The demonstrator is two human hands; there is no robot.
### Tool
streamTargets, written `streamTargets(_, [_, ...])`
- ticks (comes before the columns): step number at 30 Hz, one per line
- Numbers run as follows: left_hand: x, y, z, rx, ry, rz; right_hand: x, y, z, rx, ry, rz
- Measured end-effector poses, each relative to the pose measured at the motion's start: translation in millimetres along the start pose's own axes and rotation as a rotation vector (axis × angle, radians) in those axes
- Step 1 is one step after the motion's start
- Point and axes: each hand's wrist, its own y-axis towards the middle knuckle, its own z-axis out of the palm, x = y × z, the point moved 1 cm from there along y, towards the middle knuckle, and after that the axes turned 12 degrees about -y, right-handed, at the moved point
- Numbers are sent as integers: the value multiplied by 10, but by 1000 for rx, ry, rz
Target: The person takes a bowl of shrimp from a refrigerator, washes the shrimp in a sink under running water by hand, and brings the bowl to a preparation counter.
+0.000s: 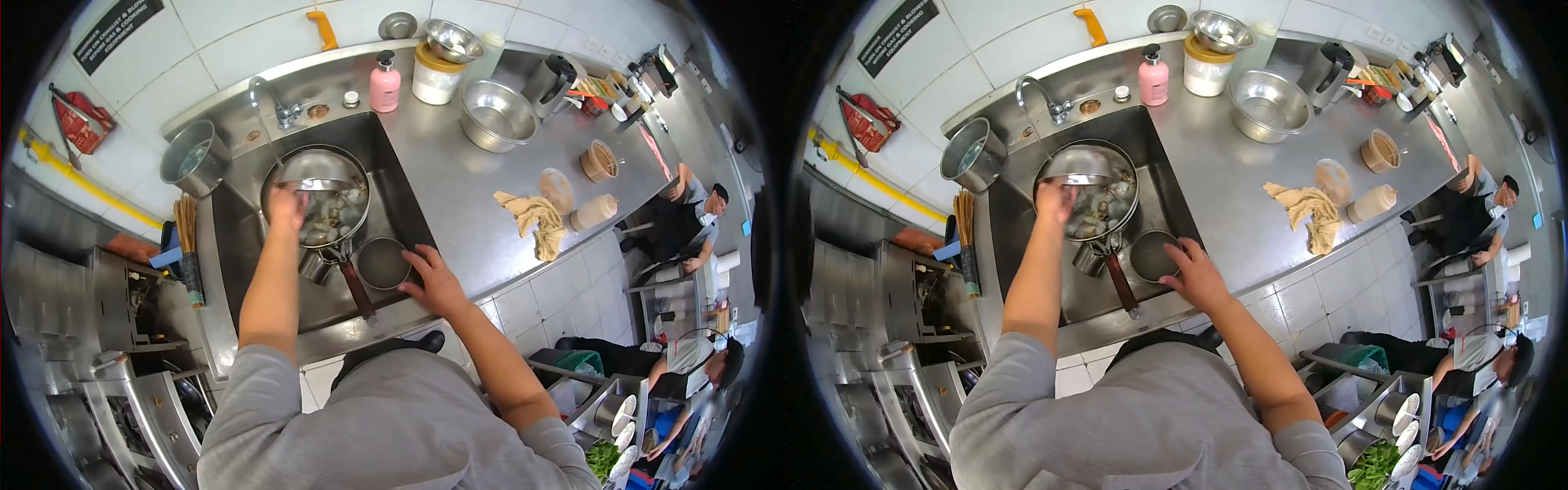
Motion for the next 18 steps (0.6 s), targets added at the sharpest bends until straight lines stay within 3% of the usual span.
streamTargets(1, [46, -130, 59, 117, 231, 19, 67, 59, -46, -54, 14, 29])
streamTargets(3, [280, -493, 273, 266, 340, 65, 102, 146, -33, -104, 34, 45])
streamTargets(5, [607, -721, 318, 470, 467, 67, 28, 201, 38, -290, -100, 84])
streamTargets(6, [672, -901, 391, 451, 710, 102, -52, 215, 70, -286, -97, 77])
streamTargets(7, [770, -1110, 464, 480, 549, -5, -182, 206, 78, -371, -38, 168])
streamTargets(8, [846, -1207, 494, 468, 709, -37, -290, 187, 63, -455, 20, 259])
streamTargets(11, [1036, -1446, 491, 580, 754, -14, -422, 148, -144, -597, 211, 321])
streamTargets(12, [1051, -1494, 527, 605, 771, 24, -477, 137, -177, -597, 211, 319])
streamTargets(14, [1209, -1393, 512, 618, 861, 62, -505, 76, -228, -741, -42, 65])
streamTargets(15, [1263, -1349, 501, 632, 953, 98, -417, 9, -310, -547, -53, 154])
streamTargets(18, [983, -1389, 716, 810, 1176, -22, -703, -88, -77, -388, -148, 209])
